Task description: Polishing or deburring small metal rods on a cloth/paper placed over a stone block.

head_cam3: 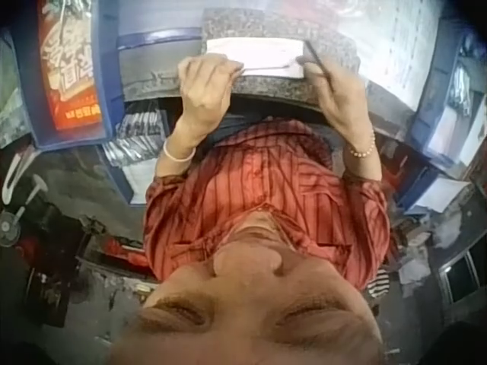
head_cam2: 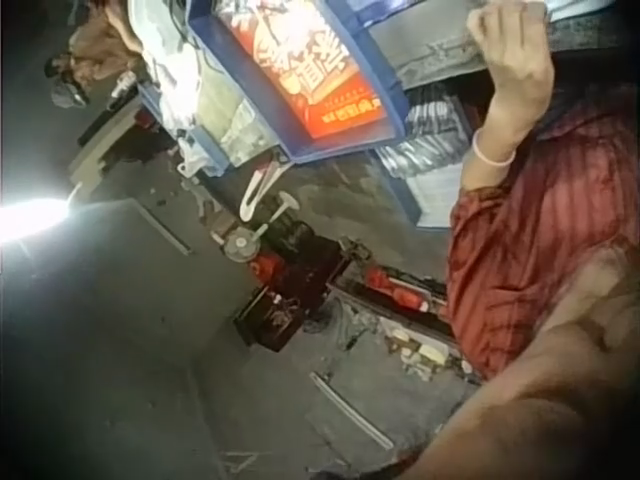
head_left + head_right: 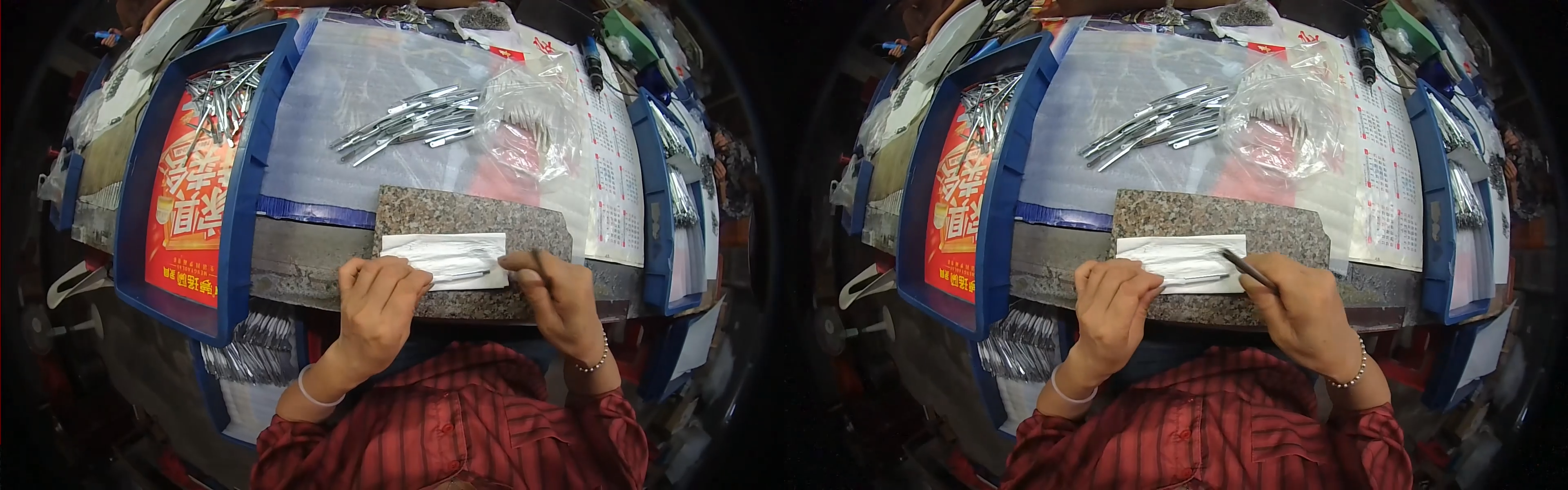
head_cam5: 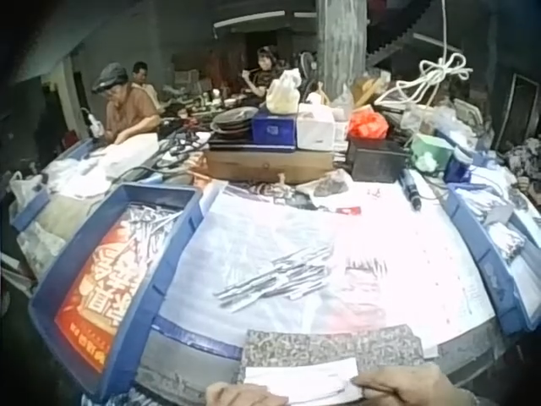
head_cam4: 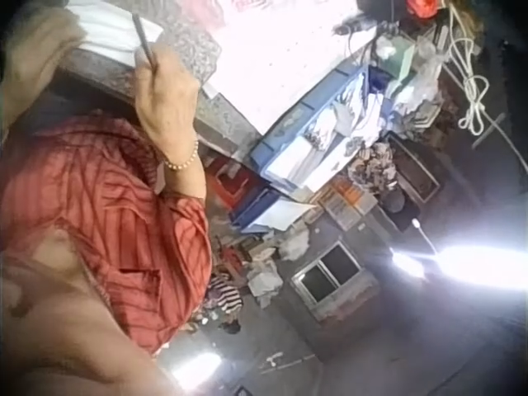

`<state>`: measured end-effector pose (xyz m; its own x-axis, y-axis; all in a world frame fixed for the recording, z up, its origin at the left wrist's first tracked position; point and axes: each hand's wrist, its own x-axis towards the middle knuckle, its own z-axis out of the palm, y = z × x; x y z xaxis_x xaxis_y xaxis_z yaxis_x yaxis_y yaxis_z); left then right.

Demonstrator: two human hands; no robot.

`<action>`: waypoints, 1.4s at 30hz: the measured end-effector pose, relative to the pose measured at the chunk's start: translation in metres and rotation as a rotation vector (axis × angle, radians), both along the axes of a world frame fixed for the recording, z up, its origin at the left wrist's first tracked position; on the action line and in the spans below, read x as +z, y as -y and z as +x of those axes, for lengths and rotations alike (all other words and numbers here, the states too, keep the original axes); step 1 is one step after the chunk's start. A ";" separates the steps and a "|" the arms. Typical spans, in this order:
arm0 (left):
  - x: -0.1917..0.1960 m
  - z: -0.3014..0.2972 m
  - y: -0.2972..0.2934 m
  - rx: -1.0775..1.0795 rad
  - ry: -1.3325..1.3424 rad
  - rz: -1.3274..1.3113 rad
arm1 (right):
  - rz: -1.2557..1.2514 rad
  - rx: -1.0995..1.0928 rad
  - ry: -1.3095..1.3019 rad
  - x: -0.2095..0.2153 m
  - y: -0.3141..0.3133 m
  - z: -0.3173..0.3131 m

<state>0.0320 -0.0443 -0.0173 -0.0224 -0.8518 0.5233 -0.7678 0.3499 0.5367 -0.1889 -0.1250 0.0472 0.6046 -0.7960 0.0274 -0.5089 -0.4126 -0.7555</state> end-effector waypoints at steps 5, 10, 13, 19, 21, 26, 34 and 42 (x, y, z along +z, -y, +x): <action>-0.003 0.002 -0.001 -0.020 0.065 0.006 | -0.047 0.020 0.246 0.015 0.007 0.000; -0.002 0.003 0.001 -0.051 0.064 0.027 | -0.447 0.039 0.266 0.011 -0.008 -0.016; 0.000 0.006 0.001 -0.064 0.043 0.041 | -0.096 0.074 0.411 0.042 -0.016 -0.012; 0.007 0.010 0.009 -0.086 -0.013 0.097 | 0.012 0.117 0.077 -0.005 0.013 0.013; 0.007 0.010 0.007 -0.091 -0.018 0.119 | 0.023 0.079 0.125 -0.008 0.009 0.010; 0.007 0.006 0.007 -0.070 -0.021 0.105 | -0.029 -0.036 0.251 -0.004 0.004 0.008; 0.009 0.007 0.007 -0.078 -0.014 0.122 | -0.404 0.117 0.489 0.044 0.004 0.011; 0.010 0.011 0.007 -0.111 -0.002 0.151 | -0.175 0.335 -0.022 -0.007 0.011 0.042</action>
